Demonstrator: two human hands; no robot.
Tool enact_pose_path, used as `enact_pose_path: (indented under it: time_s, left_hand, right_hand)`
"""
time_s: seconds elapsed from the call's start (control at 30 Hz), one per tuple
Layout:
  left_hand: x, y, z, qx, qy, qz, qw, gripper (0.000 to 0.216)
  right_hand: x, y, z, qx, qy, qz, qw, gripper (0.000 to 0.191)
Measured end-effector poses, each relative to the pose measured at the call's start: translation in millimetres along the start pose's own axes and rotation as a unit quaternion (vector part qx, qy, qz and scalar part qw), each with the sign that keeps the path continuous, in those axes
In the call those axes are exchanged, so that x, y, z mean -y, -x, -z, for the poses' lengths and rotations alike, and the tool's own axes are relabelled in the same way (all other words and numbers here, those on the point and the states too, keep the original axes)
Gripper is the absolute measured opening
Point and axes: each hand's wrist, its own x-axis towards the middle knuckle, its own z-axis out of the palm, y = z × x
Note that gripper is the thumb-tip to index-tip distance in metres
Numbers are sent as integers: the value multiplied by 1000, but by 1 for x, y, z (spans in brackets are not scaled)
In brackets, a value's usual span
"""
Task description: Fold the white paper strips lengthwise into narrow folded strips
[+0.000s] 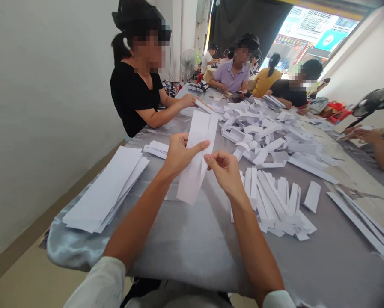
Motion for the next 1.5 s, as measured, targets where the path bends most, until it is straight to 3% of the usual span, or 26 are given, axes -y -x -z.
enact_pose_path:
  time_s: [0.47,0.6,0.73,0.9,1.17,1.3,1.4,1.5]
  left_hand:
    - [7,-3,1,-8,-30,-28,999,39]
    - [5,-2,1,24,-20,-13,999,39]
    - [4,-2,3,33,-8,7,999,40]
    - [1,-5,11,4,7,17,1000,42]
    - [-5,-12,24,-42,23,11,999,36]
    - [-5,-14,26,-66,47,20,997,56]
    - [-10,-11,30,-13,56,58,997,75]
    - [-18,-5,37,128,16,98,987,72]
  right_hand:
    - [-6,1,-8,-9,17,-1,1000,50]
    - [-2,1,-7,-10,-12,13,1000,46]
    - [0,2,-6,-16,24,23,999,49]
    - [-3,4,-7,34,77,32,996,51]
    - [2,9,-8,170,127,3,977,50]
    - [2,8,-11,135,85,7,987,50]
    - [1,6,-12,57,36,10,998,49]
    - [0,4,-9,0,24,10,1000,48]
